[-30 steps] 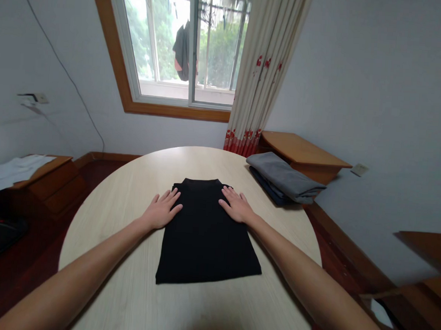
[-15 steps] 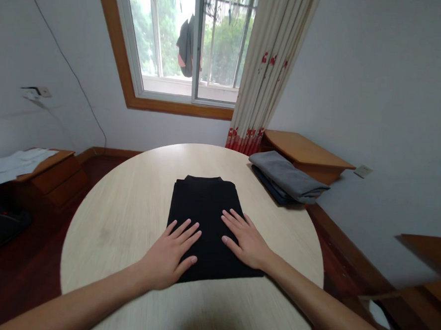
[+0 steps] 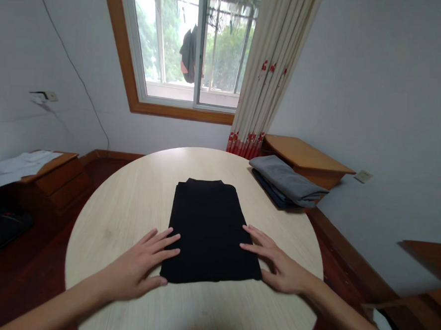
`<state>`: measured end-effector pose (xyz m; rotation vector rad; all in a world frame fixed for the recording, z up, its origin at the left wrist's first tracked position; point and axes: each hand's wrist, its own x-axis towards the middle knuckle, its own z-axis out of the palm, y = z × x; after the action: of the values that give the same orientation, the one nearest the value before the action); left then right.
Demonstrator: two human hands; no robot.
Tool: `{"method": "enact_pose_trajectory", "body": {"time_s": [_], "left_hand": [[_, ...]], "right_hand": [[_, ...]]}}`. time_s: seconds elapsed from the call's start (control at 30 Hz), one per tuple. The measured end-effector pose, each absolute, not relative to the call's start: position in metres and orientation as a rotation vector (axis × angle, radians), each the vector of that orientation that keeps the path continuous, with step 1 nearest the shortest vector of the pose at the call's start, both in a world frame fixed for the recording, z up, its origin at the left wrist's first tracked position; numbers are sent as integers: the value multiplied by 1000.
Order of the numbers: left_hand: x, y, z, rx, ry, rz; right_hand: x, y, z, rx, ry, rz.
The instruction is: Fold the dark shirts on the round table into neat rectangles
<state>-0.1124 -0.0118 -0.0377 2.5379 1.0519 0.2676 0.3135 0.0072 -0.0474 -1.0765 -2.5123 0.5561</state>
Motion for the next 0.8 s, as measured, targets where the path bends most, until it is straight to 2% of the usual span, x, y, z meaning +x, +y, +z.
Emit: {"method": "enact_pose_trajectory", "body": {"time_s": [0.13,0.27,0.47,0.53,0.63,0.8], "left_hand": [[-100,-21,-32,2485,977,407],[-102,-8,-1,2213,1053,522],[-88,100,47,1911,1280,1033],[-78,137,40,1726,1340,1186],[-71,164,10,1391,1443,1079],[-72,142,-38,1272,1319,1037]], "right_hand": [[307,-1,-44,-1077,-2422,527],[302,9,-24,-1045,-2336,582],[269,109,20,-1210,-1944,588],[254,145,18,-1355,-1745,693],[238,171,-2,-1570,-1635,894],[234,158,-38,-1617,-1760,711]]}}
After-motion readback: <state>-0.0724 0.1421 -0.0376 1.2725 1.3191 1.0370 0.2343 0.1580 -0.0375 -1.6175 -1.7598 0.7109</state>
